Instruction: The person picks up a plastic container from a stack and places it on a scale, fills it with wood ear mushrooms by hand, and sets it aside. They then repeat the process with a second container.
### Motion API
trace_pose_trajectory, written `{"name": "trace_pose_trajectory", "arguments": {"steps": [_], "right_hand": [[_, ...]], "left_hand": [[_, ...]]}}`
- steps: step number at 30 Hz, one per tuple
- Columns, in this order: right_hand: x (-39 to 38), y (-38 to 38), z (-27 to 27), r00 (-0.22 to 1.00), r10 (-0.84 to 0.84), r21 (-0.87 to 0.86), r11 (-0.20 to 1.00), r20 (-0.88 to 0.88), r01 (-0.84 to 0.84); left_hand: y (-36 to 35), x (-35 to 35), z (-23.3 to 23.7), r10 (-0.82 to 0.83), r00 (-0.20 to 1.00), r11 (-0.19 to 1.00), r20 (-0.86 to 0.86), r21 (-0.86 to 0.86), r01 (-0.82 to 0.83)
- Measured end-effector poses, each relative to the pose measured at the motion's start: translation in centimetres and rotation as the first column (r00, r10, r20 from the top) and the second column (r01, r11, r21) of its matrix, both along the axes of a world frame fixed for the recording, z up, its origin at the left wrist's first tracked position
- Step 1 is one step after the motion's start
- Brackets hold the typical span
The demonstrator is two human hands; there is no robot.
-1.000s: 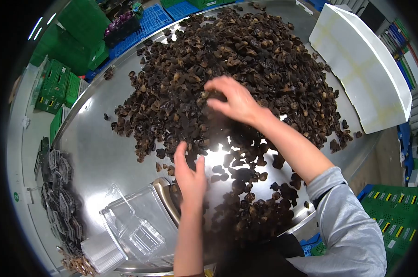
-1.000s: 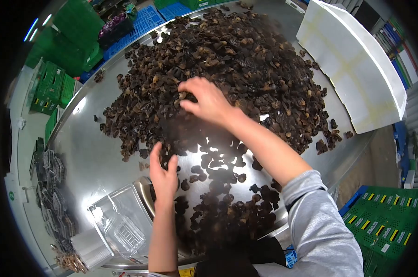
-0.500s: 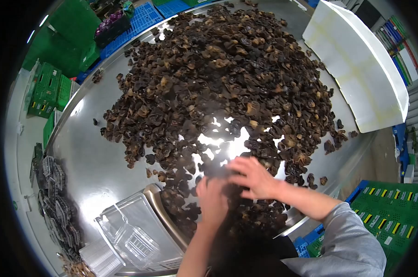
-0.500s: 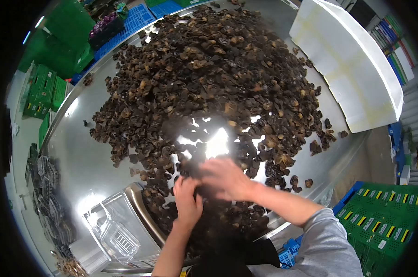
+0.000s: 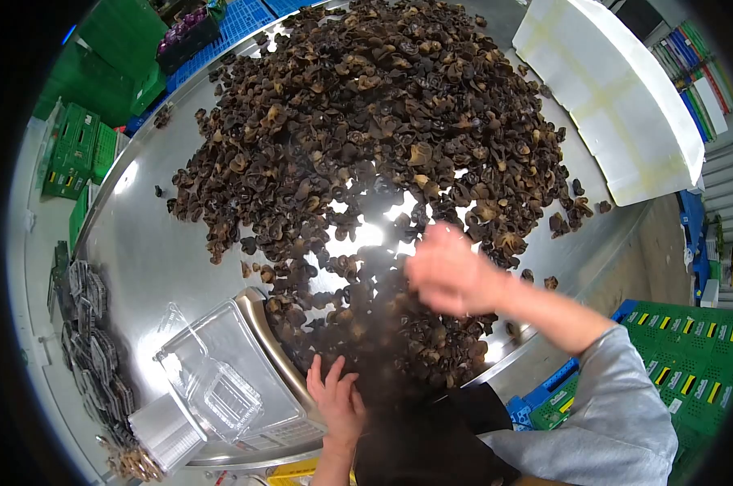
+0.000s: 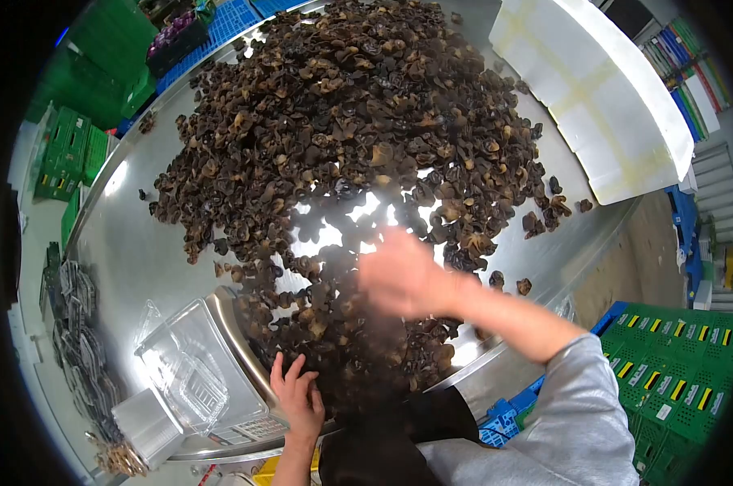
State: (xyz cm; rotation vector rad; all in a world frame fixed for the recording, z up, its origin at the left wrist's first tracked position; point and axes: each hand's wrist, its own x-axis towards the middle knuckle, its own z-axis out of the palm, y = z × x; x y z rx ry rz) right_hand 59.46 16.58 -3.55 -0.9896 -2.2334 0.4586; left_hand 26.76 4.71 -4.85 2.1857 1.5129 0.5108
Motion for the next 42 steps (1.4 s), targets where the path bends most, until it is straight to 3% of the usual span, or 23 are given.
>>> {"name": "trace_pose_trajectory", "arguments": {"steps": [3, 5, 8, 10, 12, 18, 21, 22, 25, 28, 30, 34, 36, 38, 40, 42], "right_hand": [[4.5, 9.3, 1.3, 0.937, -0.349, 0.252, 0.909, 0.026, 0.331], [7.2, 14.7, 1.5, 0.807, -0.587, 0.322, 0.777, 0.064, 0.54], [10.8, 21.4, 0.6, 0.704, -0.704, 0.356, 0.684, 0.093, 0.637], [11.4, 23.1, -1.2, 0.59, -0.765, 0.315, 0.643, 0.257, 0.698], [11.8, 22.9, -4.8, 0.608, -0.674, 0.158, 0.714, 0.42, 0.682], [9.5, 9.0, -4.8, 0.792, -0.452, 0.087, 0.884, 0.41, 0.46], [5.8, 0.3, -3.8, 0.867, -0.386, -0.152, 0.881, 0.314, 0.448], [4.9, -1.8, -3.7, 0.89, -0.352, -0.085, 0.917, 0.291, 0.39], [1.8, -6.2, -0.8, 0.968, -0.122, -0.289, 0.94, 0.221, 0.184], [-0.3, -7.2, 0.5, 0.996, 0.043, -0.292, 0.956, 0.084, -0.017], [-0.9, -4.7, 0.7, 0.998, 0.025, -0.209, 0.977, -0.052, -0.035], [0.0, 4.8, 0.6, 0.977, -0.193, -0.154, 0.966, 0.094, 0.206], [0.4, 11.4, -0.1, 0.913, -0.377, -0.055, 0.926, -0.157, 0.374], [0.8, 17.7, -0.1, 0.855, -0.487, -0.002, 0.869, -0.18, 0.495], [1.0, 22.7, 0.0, 0.781, -0.618, -0.01, 0.785, -0.086, 0.62], [1.0, 26.8, -0.5, 0.741, -0.671, 0.086, 0.737, -0.025, 0.671]], "left_hand": [[-0.1, 0.3, 0.0, 0.079, 0.996, 0.997, 0.046, 0.016, -0.079], [0.2, 0.8, 0.7, 0.08, 0.995, 0.996, 0.06, 0.023, -0.081], [0.9, 2.3, 1.5, 0.067, 0.994, 0.997, 0.091, 0.035, -0.071], [2.0, 4.0, 1.3, 0.01, 0.992, 0.996, 0.125, 0.086, -0.021], [3.9, 6.5, 1.5, -0.064, 0.99, 0.997, 0.127, 0.05, 0.058], [7.1, 12.5, -1.2, -0.286, 0.958, 0.958, -0.019, -0.019, 0.285], [6.1, 12.2, -1.8, -0.35, 0.932, 0.937, -0.1, -0.011, 0.35], [5.7, 11.7, -1.7, -0.359, 0.926, 0.933, -0.116, -0.026, 0.358], [4.0, 9.5, -0.9, -0.376, 0.923, 0.926, -0.085, -0.063, 0.372], [2.0, 7.4, -0.1, -0.392, 0.92, 0.917, -0.022, -0.085, 0.389], [1.0, 6.5, 0.1, -0.381, 0.924, 0.92, 0.024, -0.088, 0.382], [0.7, 5.4, 0.9, -0.317, 0.941, 0.943, 0.12, -0.068, 0.326], [1.0, 5.0, 1.3, -0.271, 0.949, 0.957, 0.16, -0.06, 0.283], [1.6, 4.7, 1.4, -0.209, 0.948, 0.972, 0.238, -0.054, 0.228], [2.7, 5.0, 2.4, -0.188, 0.954, 0.981, 0.233, -0.002, 0.193], [3.4, 5.2, 2.8, -0.146, 0.94, 0.989, 0.309, 0.076, 0.128]]}}
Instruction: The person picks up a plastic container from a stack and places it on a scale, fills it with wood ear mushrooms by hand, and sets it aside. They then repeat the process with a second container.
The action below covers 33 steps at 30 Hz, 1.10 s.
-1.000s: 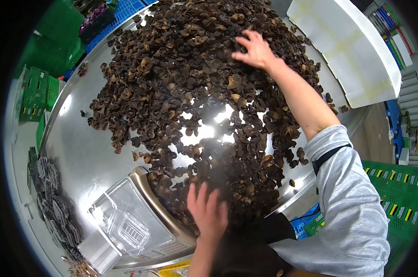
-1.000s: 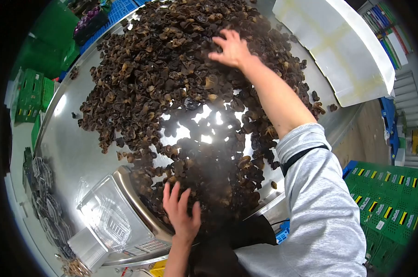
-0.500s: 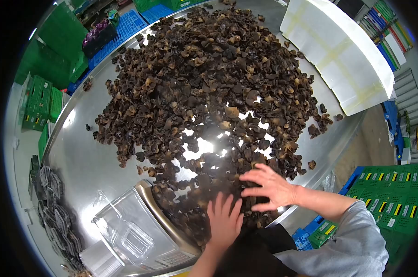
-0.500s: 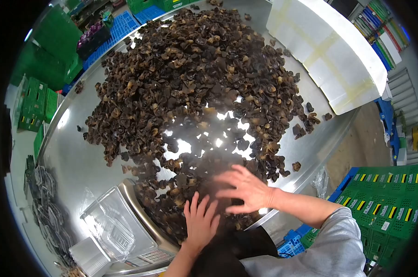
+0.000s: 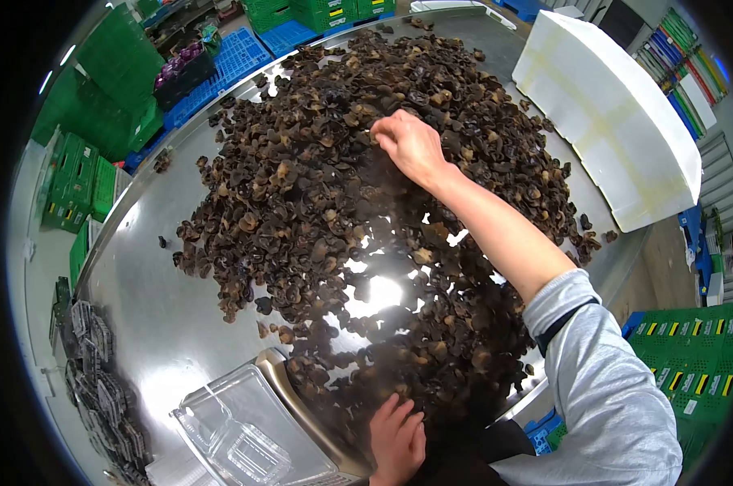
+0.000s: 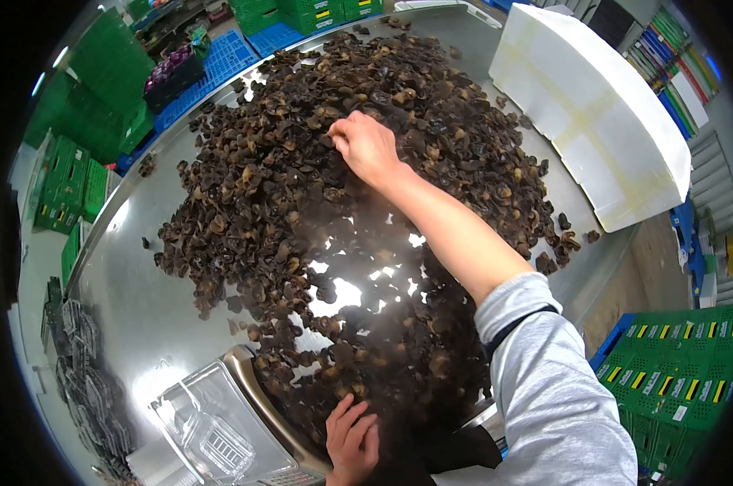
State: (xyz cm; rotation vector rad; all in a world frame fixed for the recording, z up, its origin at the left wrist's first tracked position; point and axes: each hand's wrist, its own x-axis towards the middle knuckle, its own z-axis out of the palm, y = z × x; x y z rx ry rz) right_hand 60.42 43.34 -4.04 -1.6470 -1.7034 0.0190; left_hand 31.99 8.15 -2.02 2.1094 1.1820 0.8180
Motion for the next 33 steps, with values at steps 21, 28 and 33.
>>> {"name": "trace_pose_trajectory", "arguments": {"steps": [21, 28, 33], "right_hand": [[-1.5, -1.7, -0.2, 0.053, -0.201, -0.19, 0.766, -0.978, -0.614], [-7.3, 1.7, -4.5, 0.972, 0.229, -0.201, 0.956, 0.054, -0.214], [-6.9, -0.8, -2.9, 0.938, 0.243, -0.151, 0.946, -0.248, -0.286]], "left_hand": [[2.1, -0.3, -0.1, 0.093, 0.981, 0.981, 0.168, -0.185, -0.061], [2.3, -0.3, -0.2, 0.081, 0.986, 0.973, 0.145, -0.224, -0.047], [2.4, -1.0, 0.1, 0.155, 0.974, 0.952, 0.163, -0.29, -0.102]]}}
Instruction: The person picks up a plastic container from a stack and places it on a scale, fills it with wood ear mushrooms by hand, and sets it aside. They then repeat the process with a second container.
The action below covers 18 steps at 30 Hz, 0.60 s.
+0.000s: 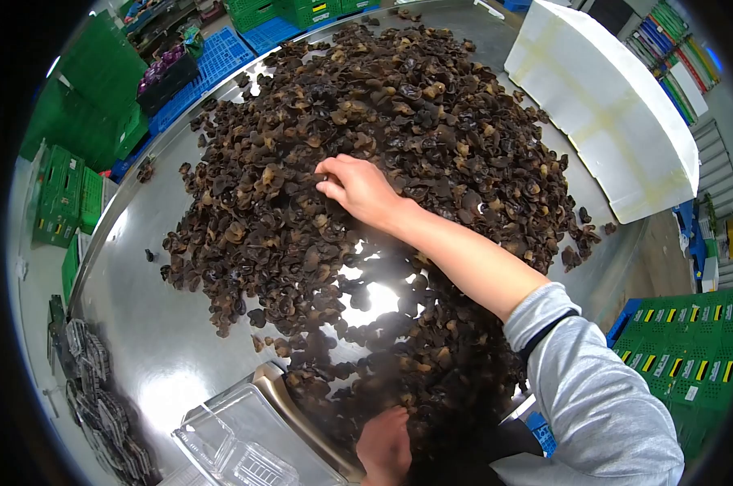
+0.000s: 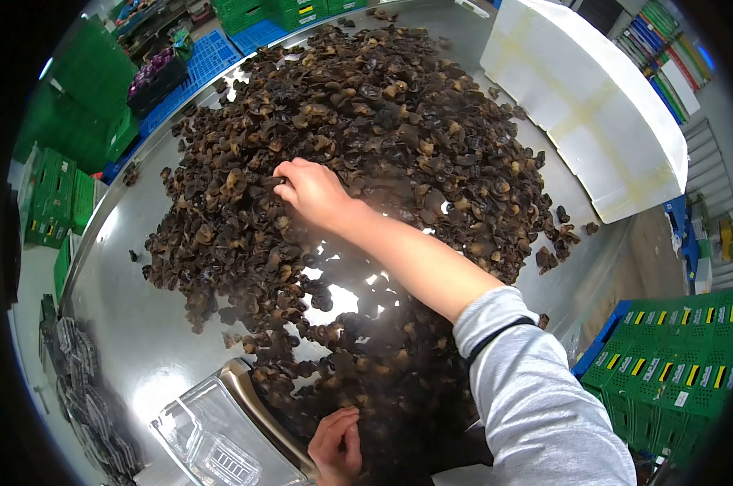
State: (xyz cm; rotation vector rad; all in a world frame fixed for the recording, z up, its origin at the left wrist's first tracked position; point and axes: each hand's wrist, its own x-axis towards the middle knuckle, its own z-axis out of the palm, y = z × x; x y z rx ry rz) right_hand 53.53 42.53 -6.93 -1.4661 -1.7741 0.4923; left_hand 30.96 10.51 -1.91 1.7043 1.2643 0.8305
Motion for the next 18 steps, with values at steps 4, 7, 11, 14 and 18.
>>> {"name": "trace_pose_trajectory", "arguments": {"steps": [4, 7, 11, 14, 18], "right_hand": [[3.0, -6.8, 3.1, 0.908, -0.094, -0.389, 0.918, -0.409, -0.081], [9.8, -10.9, 8.0, 0.877, -0.294, -0.627, 0.779, -0.38, -0.01], [27.1, -12.2, 13.0, 0.671, -0.404, -0.29, 0.915, -0.622, 0.281], [36.7, -14.5, 18.1, -0.002, 0.124, 0.117, 0.935, -0.992, 0.335], [34.2, -16.7, 10.6, 0.248, -0.434, -0.262, 0.817, -0.866, 0.513]], "left_hand": [[0.6, -0.3, 0.9, -0.091, 0.996, 0.992, 0.0, 0.082, 0.091], [-0.1, 0.0, 1.0, -0.077, 0.995, 0.993, -0.067, 0.089, 0.083], [-0.5, 0.7, 1.8, -0.121, 0.992, 0.982, -0.043, 0.137, 0.126], [-1.3, 1.5, 2.0, -0.146, 0.989, 0.979, -0.022, 0.142, 0.148], [-2.8, 2.2, 1.8, -0.153, 0.988, 0.974, -0.022, 0.166, 0.155]]}}
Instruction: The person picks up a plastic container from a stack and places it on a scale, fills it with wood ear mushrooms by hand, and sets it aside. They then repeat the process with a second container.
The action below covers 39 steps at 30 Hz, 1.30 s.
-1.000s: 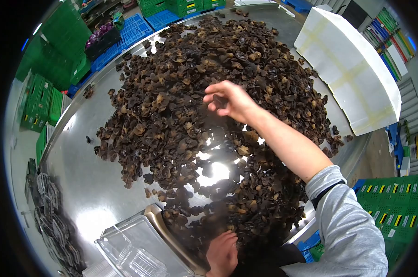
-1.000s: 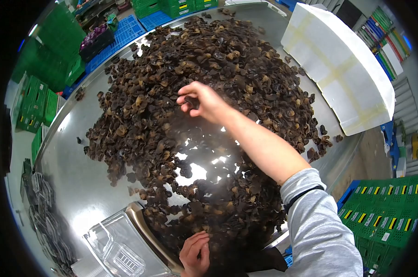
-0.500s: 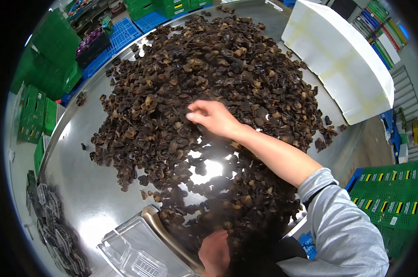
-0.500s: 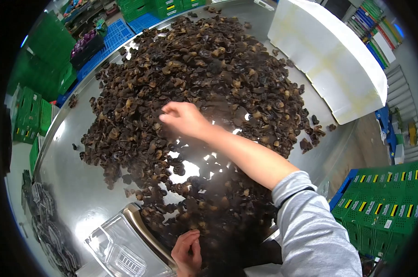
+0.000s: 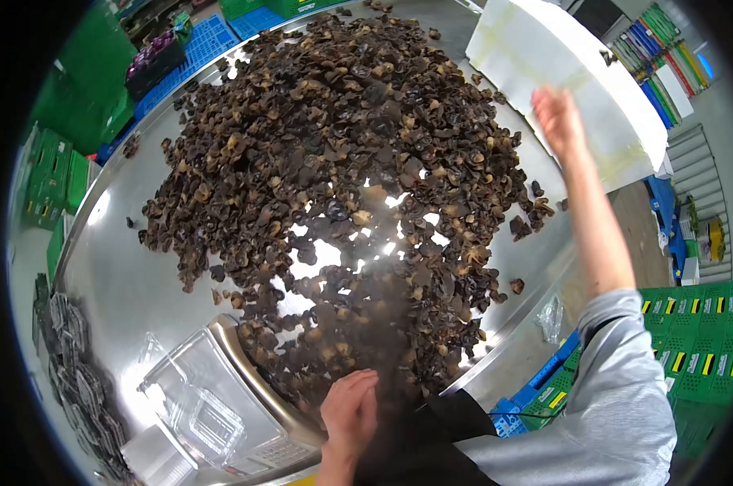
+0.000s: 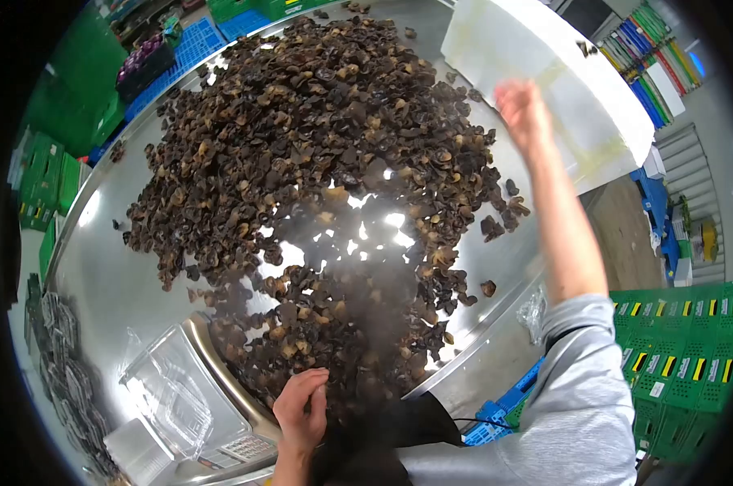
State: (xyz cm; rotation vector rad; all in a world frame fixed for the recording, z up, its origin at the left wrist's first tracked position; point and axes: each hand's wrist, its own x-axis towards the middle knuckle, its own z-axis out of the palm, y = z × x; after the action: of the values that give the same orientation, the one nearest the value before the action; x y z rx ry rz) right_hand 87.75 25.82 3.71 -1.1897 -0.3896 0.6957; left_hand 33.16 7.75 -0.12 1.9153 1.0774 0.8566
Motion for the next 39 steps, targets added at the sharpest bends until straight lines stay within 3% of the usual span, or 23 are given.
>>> {"name": "trace_pose_trajectory", "arguments": {"steps": [2, 5, 7, 9, 12, 13, 15, 17, 19, 21, 23, 26, 29, 33, 36, 39], "right_hand": [[-4.7, -1.8, -5.5, 0.996, 0.094, -0.239, 0.967, 0.011, -0.089], [-13.0, -4.1, -9.6, 0.96, 0.273, -0.355, 0.893, -0.065, -0.278], [-17.7, -6.1, -9.2, 0.876, 0.481, -0.438, 0.794, 0.029, -0.421], [-20.5, -8.2, -8.6, 0.722, 0.684, -0.486, 0.667, 0.1, -0.565], [-23.4, -11.6, -6.4, 0.457, 0.826, -0.649, 0.55, 0.329, -0.526], [-24.1, -12.5, -5.6, 0.329, 0.842, -0.676, 0.54, 0.428, -0.501], [-25.3, -14.1, -4.6, 0.302, 0.854, -0.681, 0.52, 0.424, -0.516], [-26.9, -15.2, -4.0, 0.168, 0.85, -0.65, 0.495, 0.499, -0.576], [-29.0, -15.6, -3.7, 0.113, 0.882, -0.6, 0.4, 0.457, -0.693], [-31.2, -15.2, -4.6, 0.001, 0.788, -0.542, 0.424, 0.615, -0.726], [-33.9, -14.5, -6.2, -0.022, 0.702, -0.516, 0.502, 0.712, -0.694], [-39.1, -14.5, -10.7, -0.046, 0.712, -0.581, 0.532, 0.7, -0.616], [-44.7, -15.7, -12.5, -0.271, 0.571, -0.605, 0.545, 0.775, -0.58], [-49.1, -16.8, -13.0, -0.113, 0.499, -0.443, 0.614, 0.859, -0.654], [-47.2, -18.5, -11.3, -0.069, 0.601, -0.462, 0.53, 0.797, -0.711], [-42.9, -20.1, -7.5, -0.115, 0.645, -0.545, 0.521, 0.756, -0.657]], "left_hand": [[-0.4, -0.2, 0.6, -0.013, 0.999, 1.0, -0.029, 0.012, 0.013], [-1.0, -2.2, 0.9, 0.045, 0.995, 0.999, -0.088, 0.006, -0.045], [-1.4, -3.5, 1.6, 0.166, 0.967, 0.986, -0.191, -0.001, -0.17], [-2.0, -5.0, 1.0, 0.271, 0.946, 0.96, -0.176, -0.017, -0.278], [-3.0, -6.2, 0.2, 0.341, 0.922, 0.937, -0.183, -0.014, -0.349], [-3.3, -6.4, 0.0, 0.353, 0.915, 0.93, -0.196, -0.034, -0.367], [-4.1, -6.5, -0.7, 0.337, 0.917, 0.932, -0.211, -0.063, -0.357], [-5.1, -6.5, -1.0, 0.283, 0.922, 0.927, -0.265, -0.171, -0.334], [-6.1, -6.6, -2.2, 0.262, 0.921, 0.953, -0.289, -0.074, -0.295], [-6.8, -6.7, -2.6, 0.238, 0.921, 0.948, -0.309, -0.131, -0.289], [-7.2, -6.8, -2.8, 0.255, 0.91, 0.936, -0.326, -0.153, -0.317], [-7.7, -7.4, -3.6, 0.247, 0.901, 0.938, -0.357, -0.145, -0.314], [-8.1, -7.6, -4.7, 0.257, 0.894, 0.936, -0.368, -0.134, -0.324], [-7.7, -7.0, -5.6, 0.295, 0.89, 0.927, -0.349, -0.119, -0.354], [-6.7, -7.1, -6.0, 0.28, 0.904, 0.944, -0.323, -0.077, -0.32], [-5.3, -7.2, -5.0, 0.246, 0.895, 0.959, -0.372, -0.042, -0.281]]}}
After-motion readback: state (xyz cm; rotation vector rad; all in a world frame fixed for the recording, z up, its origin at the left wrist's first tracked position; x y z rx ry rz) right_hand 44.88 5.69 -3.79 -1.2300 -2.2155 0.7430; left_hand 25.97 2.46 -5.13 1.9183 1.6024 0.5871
